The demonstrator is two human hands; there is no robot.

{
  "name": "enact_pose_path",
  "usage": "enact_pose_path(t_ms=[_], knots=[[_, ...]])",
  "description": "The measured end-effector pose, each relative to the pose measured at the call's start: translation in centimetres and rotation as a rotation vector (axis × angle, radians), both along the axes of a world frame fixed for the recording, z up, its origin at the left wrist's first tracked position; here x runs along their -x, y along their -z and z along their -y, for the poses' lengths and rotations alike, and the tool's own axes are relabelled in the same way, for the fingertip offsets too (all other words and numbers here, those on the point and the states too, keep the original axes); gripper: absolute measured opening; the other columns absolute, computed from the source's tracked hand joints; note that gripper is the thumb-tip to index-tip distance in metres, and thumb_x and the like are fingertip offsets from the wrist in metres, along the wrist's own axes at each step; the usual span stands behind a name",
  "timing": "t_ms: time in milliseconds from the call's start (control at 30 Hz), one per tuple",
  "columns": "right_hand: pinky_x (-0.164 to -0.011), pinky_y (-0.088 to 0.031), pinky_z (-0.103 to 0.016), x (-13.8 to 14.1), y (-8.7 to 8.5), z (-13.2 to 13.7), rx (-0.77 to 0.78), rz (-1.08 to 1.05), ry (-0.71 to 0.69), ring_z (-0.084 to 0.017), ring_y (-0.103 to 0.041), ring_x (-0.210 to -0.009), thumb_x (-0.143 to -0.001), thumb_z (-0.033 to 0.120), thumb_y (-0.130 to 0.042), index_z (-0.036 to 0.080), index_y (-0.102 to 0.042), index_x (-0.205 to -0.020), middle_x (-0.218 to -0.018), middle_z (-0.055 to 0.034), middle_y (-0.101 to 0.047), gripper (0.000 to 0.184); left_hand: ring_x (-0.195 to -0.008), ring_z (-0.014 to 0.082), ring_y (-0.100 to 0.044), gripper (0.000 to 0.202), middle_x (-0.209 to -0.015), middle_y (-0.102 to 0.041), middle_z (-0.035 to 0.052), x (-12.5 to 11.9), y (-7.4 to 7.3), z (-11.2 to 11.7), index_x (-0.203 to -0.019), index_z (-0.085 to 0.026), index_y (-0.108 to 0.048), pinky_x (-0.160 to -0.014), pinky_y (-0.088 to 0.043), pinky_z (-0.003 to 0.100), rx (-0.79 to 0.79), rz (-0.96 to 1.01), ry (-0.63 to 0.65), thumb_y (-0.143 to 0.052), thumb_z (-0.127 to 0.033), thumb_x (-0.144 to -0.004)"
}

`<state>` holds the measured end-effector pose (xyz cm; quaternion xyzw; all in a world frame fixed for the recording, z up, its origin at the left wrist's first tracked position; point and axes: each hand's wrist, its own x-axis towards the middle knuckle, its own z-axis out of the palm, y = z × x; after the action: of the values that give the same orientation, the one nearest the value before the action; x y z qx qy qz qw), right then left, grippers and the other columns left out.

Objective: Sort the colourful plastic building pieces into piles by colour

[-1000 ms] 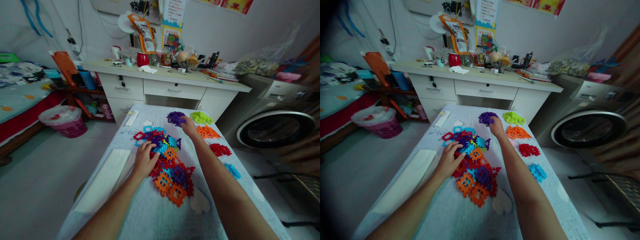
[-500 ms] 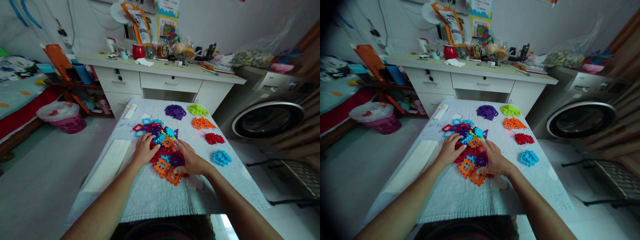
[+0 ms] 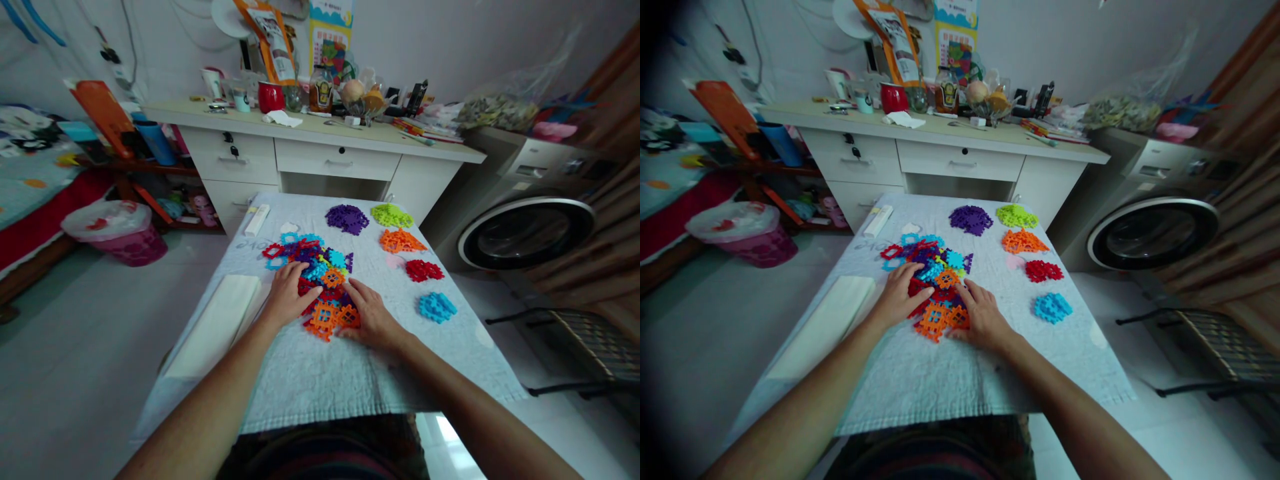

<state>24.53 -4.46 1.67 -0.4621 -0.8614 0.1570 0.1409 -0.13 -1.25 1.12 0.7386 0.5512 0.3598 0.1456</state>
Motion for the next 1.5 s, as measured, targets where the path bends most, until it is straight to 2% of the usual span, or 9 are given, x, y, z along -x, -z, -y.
enact_pose_path(t_ms=[133,267,467,633,733,933,1200,1400,1500], knots=[[-0.107,-0.035,-0.054,0.0,-0.1,-1.8,-0.04,-0.044,-0.013,-0.036,-0.037,-0.135,-0.075,0.06,-0.069,0.016,-0.03,-0.15,-0.149,-0.0224,-0.034,0.095,-0.127,0.0296,-0.046,0.066,-0.134,-0.05,0.0129,-0.1,-0.1,0.1,-0.133,-0.022,-0.044,-0.107,-0.038,0.049,0.006,0.05,0.023,-0.064,-0.052,-0.079],[-0.107,-0.036,-0.052,0.5,-0.3,-3.5,-0.075,-0.143,-0.009,-0.034,-0.04,-0.133,-0.073,0.055,-0.073,0.019,-0.025,-0.152,-0.146,-0.0202,-0.039,0.099,-0.129,0.0314,-0.044,0.082,-0.137,-0.047,0.0141,-0.2,-0.2,0.2,-0.139,-0.022,-0.038,-0.108,-0.035,0.051,-0.019,0.032,0.053,-0.069,-0.057,-0.072],[-0.106,-0.038,-0.051,0.4,-0.3,-5.2,-0.116,-0.255,0.209,-0.034,-0.046,-0.128,-0.073,0.053,-0.074,0.018,-0.02,-0.153,-0.141,-0.021,-0.044,0.102,-0.14,0.041,-0.026,0.114,-0.15,-0.03,0.0167,-0.6,-0.7,1.3,-0.146,-0.026,-0.032,-0.114,-0.019,0.06,-0.044,-0.136,0.084,-0.077,-0.071,-0.051],[-0.11,-0.029,-0.058,-1.5,-0.6,-3.9,-0.086,-0.138,0.173,-0.04,-0.031,-0.139,-0.066,0.068,-0.072,0.017,-0.02,-0.154,-0.15,-0.0241,-0.032,0.114,-0.144,0.0491,-0.007,0.131,-0.159,-0.012,0.0153,-0.8,-0.7,2.8,-0.149,-0.032,-0.027,-0.112,-0.01,0.069,0.008,-0.251,0.242,-0.078,-0.076,-0.036],[-0.111,-0.024,-0.061,-2.6,-0.7,-2.6,-0.009,-0.025,0.126,-0.042,-0.021,-0.143,-0.056,0.067,-0.078,0.019,-0.017,-0.155,-0.156,-0.0235,-0.021,0.125,-0.144,0.0507,-0.004,0.134,-0.161,-0.01,0.0143,-0.8,-0.6,3.1,-0.148,-0.034,-0.029,-0.111,-0.008,0.071,0.02,-0.317,0.274,-0.084,-0.068,-0.03],[-0.107,-0.033,-0.056,-2.9,-1.2,-2.3,0.077,0.004,0.159,-0.037,-0.036,-0.137,-0.065,0.043,-0.08,0.021,-0.026,-0.152,-0.152,-0.0203,-0.034,0.105,-0.144,0.0448,-0.012,0.118,-0.159,-0.019,0.0121,-1.0,0.0,2.7,-0.146,-0.034,-0.034,-0.114,-0.014,0.065,-0.016,-0.337,0.221,-0.085,-0.062,-0.043],[-0.101,-0.043,-0.046,-2.5,-1.7,-2.6,0.01,-0.234,0.11,-0.028,-0.056,-0.119,-0.079,0.033,-0.064,0.017,-0.037,-0.143,-0.135,-0.0163,-0.056,0.071,-0.135,0.0362,-0.032,0.077,-0.148,-0.038,0.0127,-2.3,0.1,1.7,-0.138,-0.026,-0.046,-0.113,-0.023,0.059,-0.125,-0.291,0.083,-0.065,-0.063,-0.073],[-0.083,-0.049,-0.035,-2.6,-1.4,-2.4,-0.004,-0.424,0.217,-0.021,-0.064,-0.093,-0.09,0.03,-0.052,0.019,-0.057,-0.105,-0.103,-0.008,-0.068,0.02,-0.13,0.0338,-0.037,0.054,-0.142,-0.044,0.0144,-2.3,0.1,1.2,-0.131,-0.021,-0.052,-0.11,-0.03,0.055,-0.199,-0.267,-0.042,-0.055,-0.051,-0.086],[-0.087,-0.048,-0.036,-2.7,-1.1,-2.8,-0.067,-0.465,0.196,-0.02,-0.061,-0.098,-0.093,0.028,-0.049,0.02,-0.061,-0.09,-0.107,-0.0087,-0.065,0.015,-0.131,0.0334,-0.038,0.05,-0.142,-0.044,0.0136,-2.0,0.2,1.0,-0.13,-0.022,-0.052,-0.11,-0.03,0.054,-0.215,-0.257,-0.058,-0.055,-0.047,-0.087]])
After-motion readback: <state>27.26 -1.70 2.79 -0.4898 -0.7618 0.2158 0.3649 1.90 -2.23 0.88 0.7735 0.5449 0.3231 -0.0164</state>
